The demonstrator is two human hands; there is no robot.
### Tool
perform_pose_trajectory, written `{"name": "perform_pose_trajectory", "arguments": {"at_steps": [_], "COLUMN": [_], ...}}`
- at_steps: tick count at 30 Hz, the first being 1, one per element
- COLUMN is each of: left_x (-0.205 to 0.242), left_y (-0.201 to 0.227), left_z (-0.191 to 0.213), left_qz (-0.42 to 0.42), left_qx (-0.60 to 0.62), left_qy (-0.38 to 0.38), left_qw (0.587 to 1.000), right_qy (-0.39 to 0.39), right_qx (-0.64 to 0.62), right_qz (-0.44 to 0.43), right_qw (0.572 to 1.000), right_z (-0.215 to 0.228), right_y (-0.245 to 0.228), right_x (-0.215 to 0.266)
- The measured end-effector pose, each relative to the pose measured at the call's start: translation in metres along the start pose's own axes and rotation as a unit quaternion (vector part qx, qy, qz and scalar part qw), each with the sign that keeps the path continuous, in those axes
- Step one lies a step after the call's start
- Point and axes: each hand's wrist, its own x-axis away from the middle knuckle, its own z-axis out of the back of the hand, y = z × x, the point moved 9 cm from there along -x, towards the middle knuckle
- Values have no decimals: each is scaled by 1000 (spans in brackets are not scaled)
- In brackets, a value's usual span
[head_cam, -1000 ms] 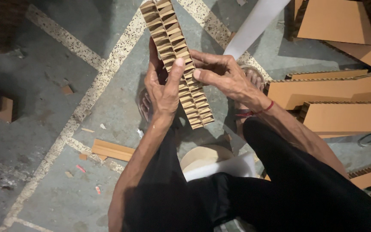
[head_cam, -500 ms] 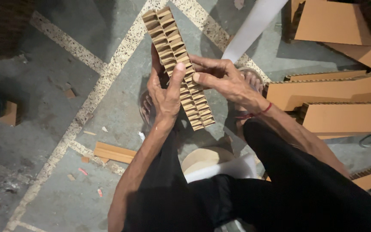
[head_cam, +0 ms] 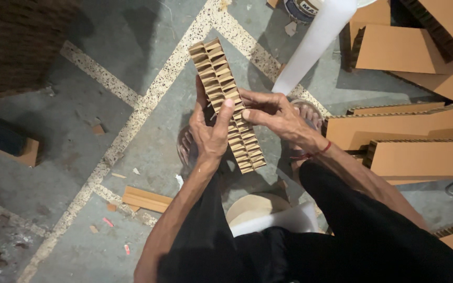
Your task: The person sits on the floor and applies a liquid to rectangular corrugated cardboard pieces using a white foam roller. They repeatedly dip the roller into a white bucket and roll it over the cardboard surfaces, then place the treated pieces on the floor.
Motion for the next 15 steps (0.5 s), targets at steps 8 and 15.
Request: {"name": "perform_pose_trajectory", "arguments": {"at_steps": [8, 15], "left_x": [2, 1], "left_y": [-2, -3], "left_z": [-2, -1], "left_qz": [4, 2], "left_qx": [-3, -29], "left_qy": [-9, -7], "left_qw": [1000, 1000], "right_qy": [-10, -3], "right_qx": [-17, -1], "right_qz": [8, 12], "right_qw": [1000, 1000], "right_z": [1, 3], "right_y": [2, 3], "right_x": [0, 1]}}
